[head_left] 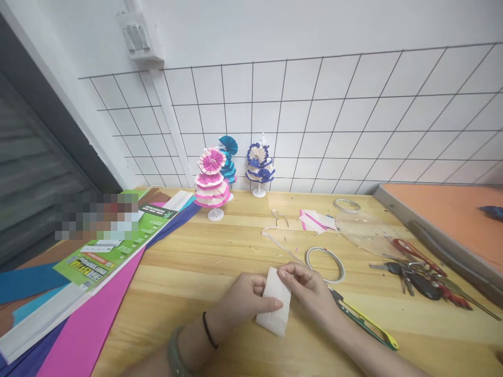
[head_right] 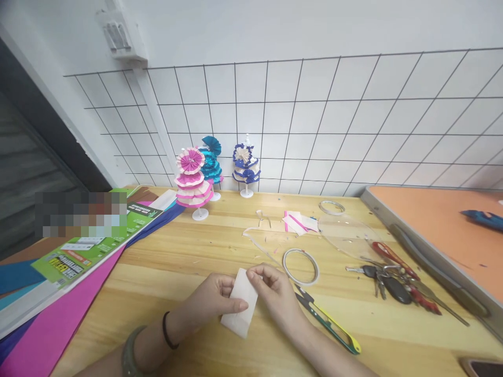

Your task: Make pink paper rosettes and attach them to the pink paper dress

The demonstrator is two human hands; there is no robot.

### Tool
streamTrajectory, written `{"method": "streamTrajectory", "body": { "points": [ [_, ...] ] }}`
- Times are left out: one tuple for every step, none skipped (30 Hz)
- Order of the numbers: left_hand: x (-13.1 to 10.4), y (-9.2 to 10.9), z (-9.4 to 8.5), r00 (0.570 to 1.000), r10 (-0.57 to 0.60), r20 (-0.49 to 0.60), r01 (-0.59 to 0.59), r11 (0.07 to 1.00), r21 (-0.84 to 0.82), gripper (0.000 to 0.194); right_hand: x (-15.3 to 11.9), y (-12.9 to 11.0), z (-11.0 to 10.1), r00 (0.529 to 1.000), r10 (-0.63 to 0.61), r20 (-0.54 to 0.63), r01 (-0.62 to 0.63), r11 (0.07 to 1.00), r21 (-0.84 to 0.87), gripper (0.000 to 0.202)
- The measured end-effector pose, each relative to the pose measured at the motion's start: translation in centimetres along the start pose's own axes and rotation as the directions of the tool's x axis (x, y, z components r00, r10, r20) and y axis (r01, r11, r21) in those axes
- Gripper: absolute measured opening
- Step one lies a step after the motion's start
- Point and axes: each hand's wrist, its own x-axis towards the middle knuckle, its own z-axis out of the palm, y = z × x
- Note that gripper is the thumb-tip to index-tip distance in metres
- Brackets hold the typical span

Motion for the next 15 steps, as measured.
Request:
{"method": "streamTrajectory", "body": {
  "points": [
    [0.04, -0.07, -0.02, 1.0, 0.0, -0.002, 0.0, 1.0, 0.002, 0.032, 0.02, 0.09, 0.0, 1.0, 0.013, 0.01, -0.013, 1.0, 0.017, 0.026],
    [0.07, -0.12, -0.04, 1.0, 0.0, -0.006, 0.0, 1.0, 0.003, 0.033, 0.03, 0.15, 0.0, 0.999, 0.031, 0.021, -0.032, 0.999, 0.038, 0.026],
    [0.09, -0.12, -0.05, 1.0, 0.001, -0.012, -0.001, 1.0, 0.002, 0.034, 0.03, 0.19, 0.01, 0.998, 0.055, 0.029, -0.057, 0.996, 0.063, 0.026],
    [0.1, -0.07, -0.06, 1.0, 0.006, -0.019, -0.006, 1.0, -0.004, 0.036, 0.04, 0.21, 0.03, 0.996, 0.082, 0.034, -0.085, 0.993, 0.088, 0.027],
    [0.11, 0.02, -0.07, 0.999, 0.015, -0.028, -0.015, 1.0, -0.012, 0.039, 0.05, 0.21, 0.06, 0.994, 0.106, 0.038, -0.109, 0.988, 0.113, 0.03],
    [0.1, 0.14, -0.08, 0.999, 0.028, -0.038, -0.029, 0.999, -0.021, 0.041, 0.06, 0.19, 0.1, 0.991, 0.122, 0.049, -0.128, 0.983, 0.135, 0.034],
    [0.1, 0.29, -0.08, 0.998, 0.046, -0.047, -0.048, 0.998, -0.031, 0.042, 0.08, 0.18, 0.16, 0.99, 0.127, 0.069, -0.136, 0.979, 0.153, 0.037],
    [0.09, 0.43, -0.08, 0.996, 0.066, -0.058, -0.068, 0.997, -0.04, 0.043, 0.11, 0.19, 0.23, 0.988, 0.122, 0.096, -0.137, 0.976, 0.166, 0.039],
    [0.08, 0.56, -0.08, 0.994, 0.082, -0.069, -0.085, 0.995, -0.048, 0.043, 0.13, 0.23, 0.31, 0.986, 0.113, 0.124, -0.133, 0.975, 0.175, 0.039],
    [0.09, 0.65, -0.07, 0.992, 0.093, -0.083, -0.098, 0.994, -0.056, 0.043, 0.15, 0.31, 0.4, 0.984, 0.104, 0.147, -0.13, 0.975, 0.182, 0.038],
    [0.09, 0.7, -0.07, 0.99, 0.098, -0.098, -0.105, 0.992, -0.063, 0.044, 0.17, 0.42, 0.5, 0.982, 0.101, 0.16, -0.131, 0.973, 0.188, 0.036],
    [0.11, 0.71, -0.06, 0.989, 0.098, -0.113, -0.107, 0.992, -0.069, 0.045, 0.18, 0.57, 0.59, 0.982, 0.104, 0.155, -0.133, 0.972, 0.193, 0.034],
    [0.13, 0.68, -0.06, 0.988, 0.096, -0.124, -0.105, 0.992, -0.071, 0.046, 0.18, 0.71, 0.68, 0.985, 0.107, 0.138, -0.133, 0.972, 0.196, 0.033],
    [0.16, 0.62, -0.07, 0.987, 0.094, -0.129, -0.104, 0.992, -0.069, 0.047, 0.18, 0.84, 0.75, 0.987, 0.109, 0.115, -0.13, 0.972, 0.197, 0.031],
    [0.19, 0.56, -0.09, 0.987, 0.094, -0.13, -0.103, 0.992, -0.067, 0.047, 0.16, 0.91, 0.8, 0.99, 0.109, 0.093, -0.125, 0.973, 0.196, 0.03]
  ]
}}
